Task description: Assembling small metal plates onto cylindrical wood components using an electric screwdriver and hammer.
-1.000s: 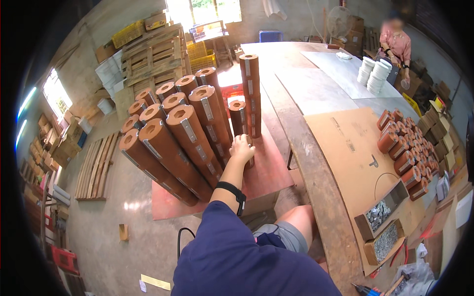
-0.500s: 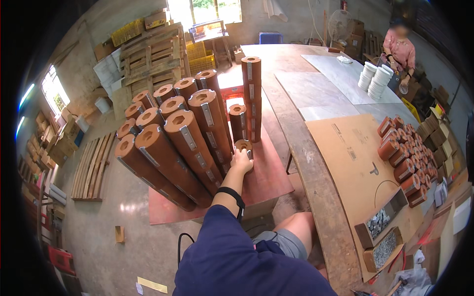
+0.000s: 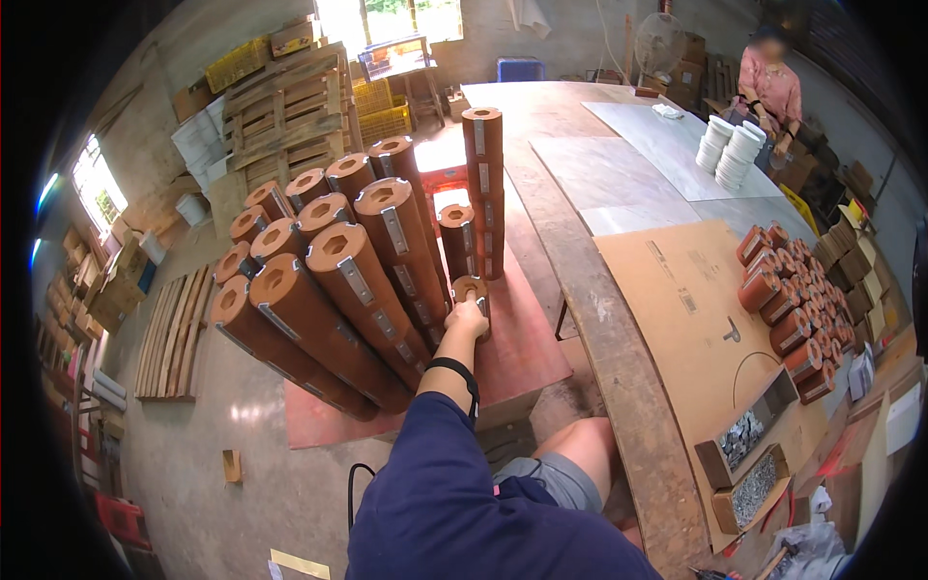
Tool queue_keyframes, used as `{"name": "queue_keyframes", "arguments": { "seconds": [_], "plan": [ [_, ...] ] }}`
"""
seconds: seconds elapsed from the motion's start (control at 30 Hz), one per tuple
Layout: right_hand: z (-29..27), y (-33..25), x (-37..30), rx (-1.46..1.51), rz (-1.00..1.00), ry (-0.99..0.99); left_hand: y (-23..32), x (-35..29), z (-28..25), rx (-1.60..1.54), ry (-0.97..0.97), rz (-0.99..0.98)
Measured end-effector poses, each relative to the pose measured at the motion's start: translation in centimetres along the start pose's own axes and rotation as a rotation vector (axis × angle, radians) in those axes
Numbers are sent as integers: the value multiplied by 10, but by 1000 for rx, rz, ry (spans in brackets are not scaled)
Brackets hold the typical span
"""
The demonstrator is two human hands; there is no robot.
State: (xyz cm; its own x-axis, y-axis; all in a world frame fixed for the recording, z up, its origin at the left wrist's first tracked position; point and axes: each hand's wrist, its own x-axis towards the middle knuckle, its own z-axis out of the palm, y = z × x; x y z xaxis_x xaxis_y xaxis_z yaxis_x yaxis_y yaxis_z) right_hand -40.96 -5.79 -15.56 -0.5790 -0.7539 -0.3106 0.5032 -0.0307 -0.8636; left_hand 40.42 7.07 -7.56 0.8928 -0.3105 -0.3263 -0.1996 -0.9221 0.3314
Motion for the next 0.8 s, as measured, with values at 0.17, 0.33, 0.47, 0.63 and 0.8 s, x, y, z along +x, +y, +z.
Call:
{"name": "queue_keyframes", "arguments": {
  "seconds": [0.17,0.33,0.47,0.63,0.8],
  "plan": [
    [5,-4,-8,-4,23,-9,2,13,-3,1,-51,-47],
    [29,-6,-40,13,-81,-21,-6,29,14,-94,2,-88],
    [37,-10,-58,33,-99,-8,5,26,28,-114,128,-92],
    [52,-15,-77,43,-123,14,13,12,34,-88,302,5],
    [75,-21,-104,31,-148,48,7,12,30,-56,271,-29]
  ]
}}
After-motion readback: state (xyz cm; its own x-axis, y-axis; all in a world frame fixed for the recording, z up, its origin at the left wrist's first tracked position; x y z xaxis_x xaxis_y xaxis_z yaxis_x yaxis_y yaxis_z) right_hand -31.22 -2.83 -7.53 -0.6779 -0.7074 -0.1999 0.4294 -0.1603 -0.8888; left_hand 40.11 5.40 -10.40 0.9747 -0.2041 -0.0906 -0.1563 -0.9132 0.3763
